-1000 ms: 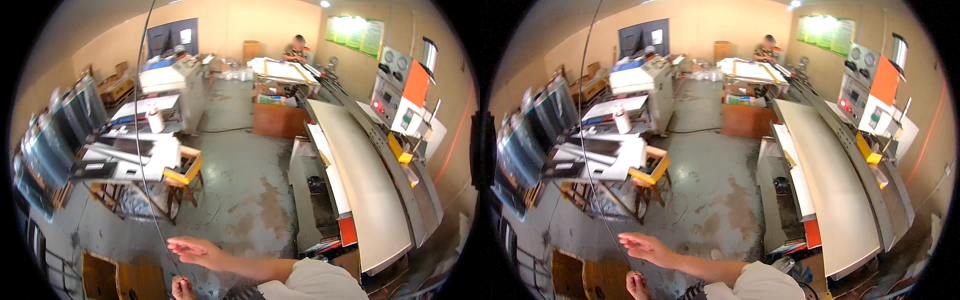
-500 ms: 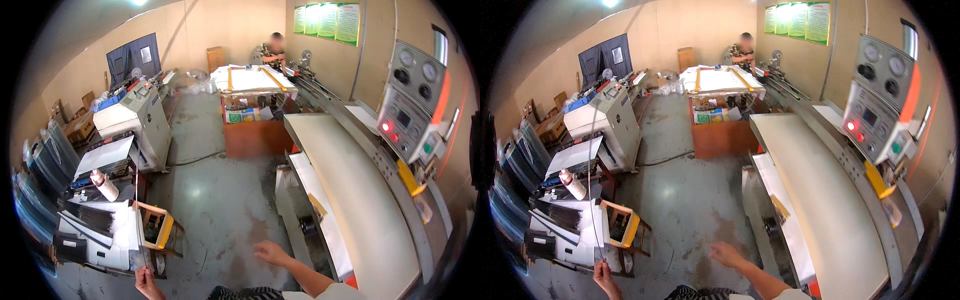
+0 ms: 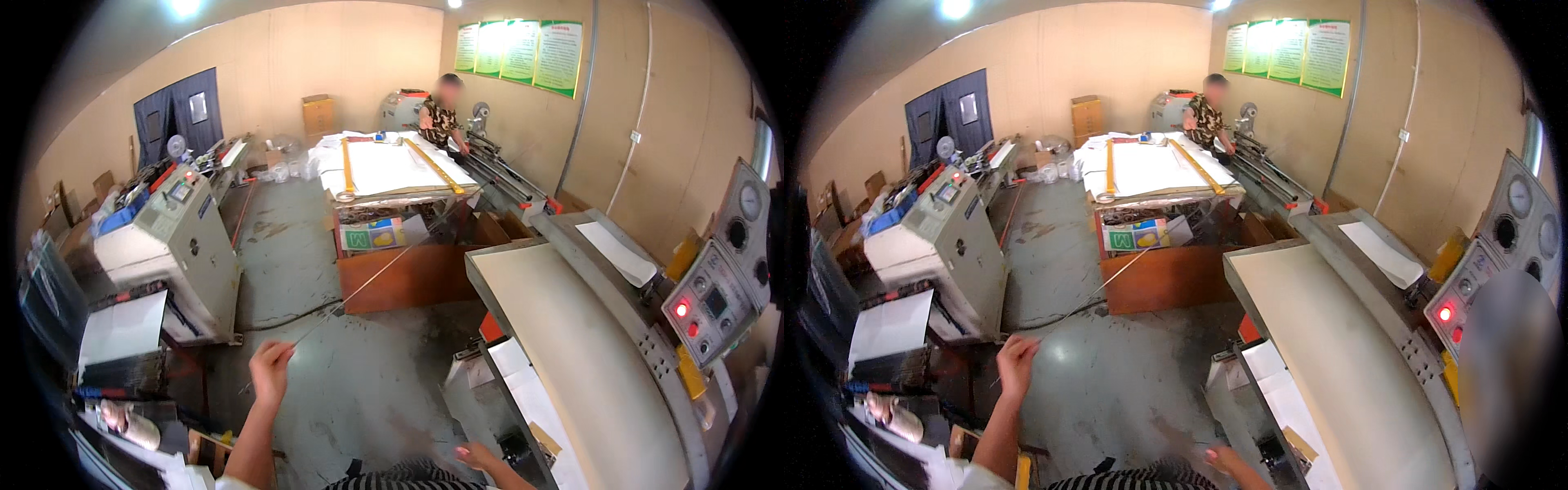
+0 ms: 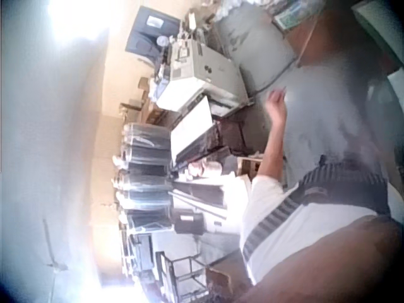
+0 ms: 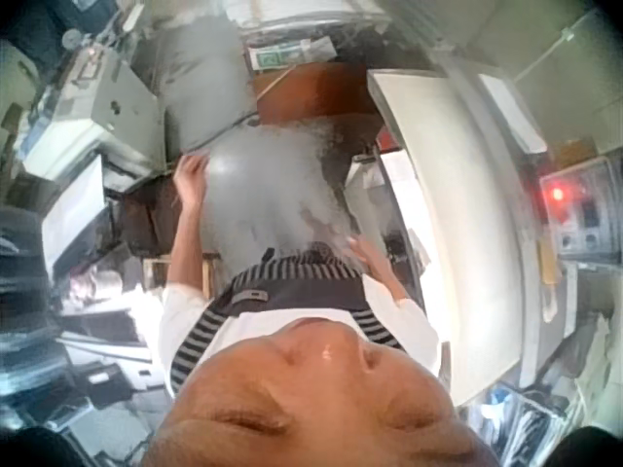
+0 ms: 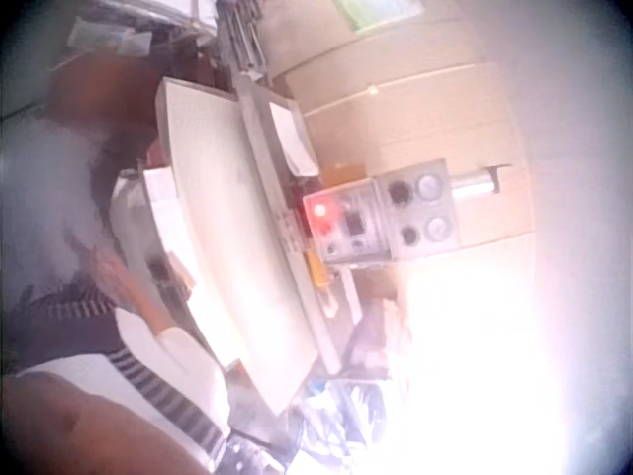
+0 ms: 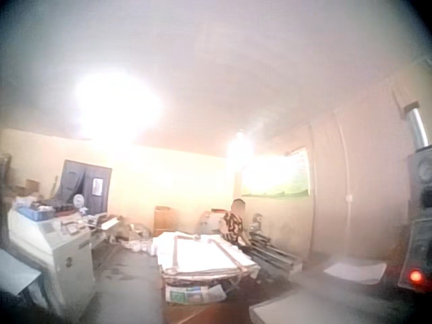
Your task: The person cuts a long strip of white material using shears, then scrapes a curved metal surface with a small tool. They retrieve a sheet of material from a machine and place it in a box, then handle small rectangular blocks from a box and place them on the table.
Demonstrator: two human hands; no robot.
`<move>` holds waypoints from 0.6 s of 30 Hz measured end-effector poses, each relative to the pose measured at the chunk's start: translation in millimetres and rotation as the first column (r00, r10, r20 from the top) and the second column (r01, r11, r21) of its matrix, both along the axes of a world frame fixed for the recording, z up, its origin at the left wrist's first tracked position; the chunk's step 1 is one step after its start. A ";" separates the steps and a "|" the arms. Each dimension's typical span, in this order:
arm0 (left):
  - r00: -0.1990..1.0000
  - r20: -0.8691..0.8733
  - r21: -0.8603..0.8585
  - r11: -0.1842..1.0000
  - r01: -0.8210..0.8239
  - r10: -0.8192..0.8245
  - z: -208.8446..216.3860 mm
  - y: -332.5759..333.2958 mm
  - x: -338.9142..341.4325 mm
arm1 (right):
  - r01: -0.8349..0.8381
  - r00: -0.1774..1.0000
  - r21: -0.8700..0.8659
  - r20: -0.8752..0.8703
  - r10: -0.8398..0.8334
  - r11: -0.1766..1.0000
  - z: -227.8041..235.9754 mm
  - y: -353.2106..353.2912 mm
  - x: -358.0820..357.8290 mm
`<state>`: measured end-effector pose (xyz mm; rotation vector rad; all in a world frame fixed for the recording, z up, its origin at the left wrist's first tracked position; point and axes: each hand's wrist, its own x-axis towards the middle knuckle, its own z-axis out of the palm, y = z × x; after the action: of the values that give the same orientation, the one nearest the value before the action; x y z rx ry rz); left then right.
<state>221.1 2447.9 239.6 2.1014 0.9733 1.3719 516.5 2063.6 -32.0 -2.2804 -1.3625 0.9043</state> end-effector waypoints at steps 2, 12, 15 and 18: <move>0.996 -0.025 0.036 0.995 0.091 -0.090 -8.9 76.2 83.8 | 0.081 0.996 -0.203 -0.011 -0.085 0.976 -46.9 -28.7 21.7; 0.980 -0.167 0.007 0.994 0.113 -0.110 -26.3 363.7 422.7 | 0.406 0.870 -0.406 -0.102 -0.482 0.819 -139.9 110.1 137.0; 0.973 -0.213 -0.018 0.996 0.084 -0.086 -23.9 426.5 493.2 | 0.450 0.855 -0.294 -0.130 -0.502 0.843 -137.9 190.5 175.5; 0.968 -0.210 -0.091 0.989 0.119 -0.136 -26.0 483.4 554.9 | 0.529 0.809 -0.228 -0.156 -0.567 0.817 -141.5 248.1 195.5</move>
<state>776.1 2931.2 213.6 2.2456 0.9389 1.0429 712.0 2311.7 -173.5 -2.4101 -0.4826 1.0481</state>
